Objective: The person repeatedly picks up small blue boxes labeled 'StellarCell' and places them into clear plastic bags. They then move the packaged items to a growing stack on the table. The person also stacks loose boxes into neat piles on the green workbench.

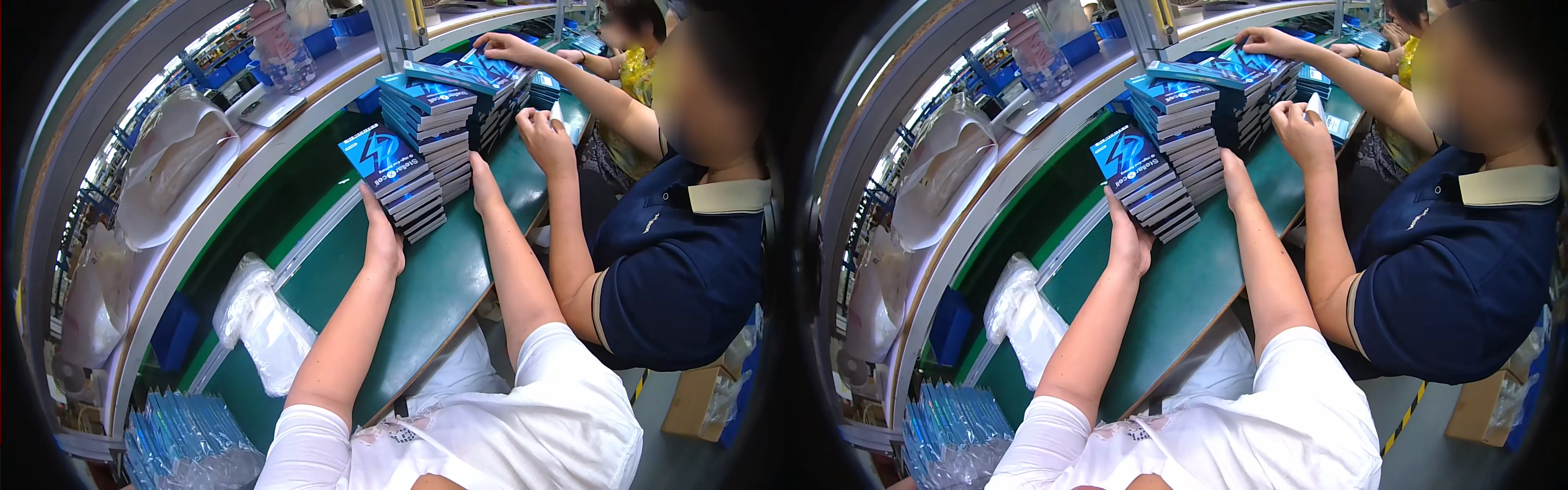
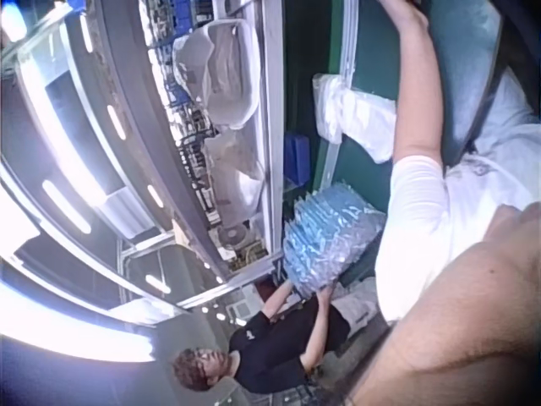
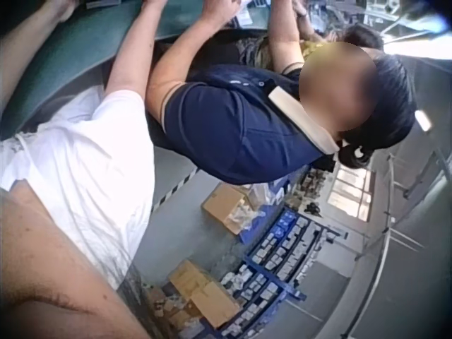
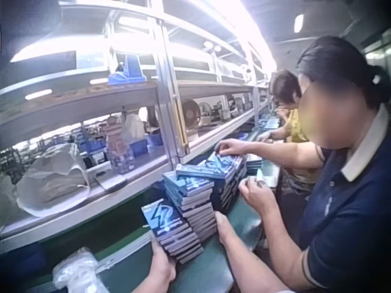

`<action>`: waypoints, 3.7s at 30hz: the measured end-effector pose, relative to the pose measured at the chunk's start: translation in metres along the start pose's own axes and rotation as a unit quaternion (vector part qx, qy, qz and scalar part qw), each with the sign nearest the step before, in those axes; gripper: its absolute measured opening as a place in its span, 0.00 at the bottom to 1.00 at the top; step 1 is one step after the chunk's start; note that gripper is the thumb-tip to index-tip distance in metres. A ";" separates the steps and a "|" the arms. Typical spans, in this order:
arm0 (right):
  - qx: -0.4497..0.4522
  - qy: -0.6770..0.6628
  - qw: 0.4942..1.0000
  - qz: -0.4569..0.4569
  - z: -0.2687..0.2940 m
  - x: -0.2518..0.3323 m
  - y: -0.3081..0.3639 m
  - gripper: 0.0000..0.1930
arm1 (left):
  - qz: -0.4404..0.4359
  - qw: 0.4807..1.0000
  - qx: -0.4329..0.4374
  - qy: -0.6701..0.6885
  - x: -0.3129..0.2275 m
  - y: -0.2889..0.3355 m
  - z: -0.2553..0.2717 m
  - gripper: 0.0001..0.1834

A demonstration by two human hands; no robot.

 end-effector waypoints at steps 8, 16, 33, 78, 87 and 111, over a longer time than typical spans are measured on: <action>0.051 0.005 0.999 -0.017 -0.028 0.001 0.036 0.22 | -0.020 0.999 -0.032 -0.001 -0.003 0.043 0.014 0.45; 0.058 -0.022 0.998 0.006 -0.048 -0.004 0.070 0.19 | -0.040 0.998 -0.053 0.005 -0.011 0.080 0.035 0.44; 0.028 0.489 0.832 0.262 -0.057 0.070 0.097 0.20 | -0.010 0.992 -0.123 0.036 -0.004 0.121 0.075 0.48; 0.271 0.396 0.877 -0.029 -0.114 0.148 0.020 0.34 | -0.175 0.973 0.053 -0.141 -0.174 0.153 0.036 0.18; 0.112 0.385 0.916 0.011 -0.129 0.175 0.040 0.20 | -0.218 0.949 -0.073 -0.215 -0.217 0.139 0.084 0.16; 0.185 0.118 0.969 -0.113 -0.133 0.152 0.062 0.28 | -0.067 0.859 0.164 -0.481 -0.208 -0.058 -0.018 0.22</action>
Point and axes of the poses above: each hand's wrist, its own y-axis away from the middle knuckle, its own z-axis out of the back of the hand, x = y × z, the point moved 7 cm from there along -y, towards the middle knuckle, and after that the axes turned 5 degrees about -y, right-handed, at the moved point
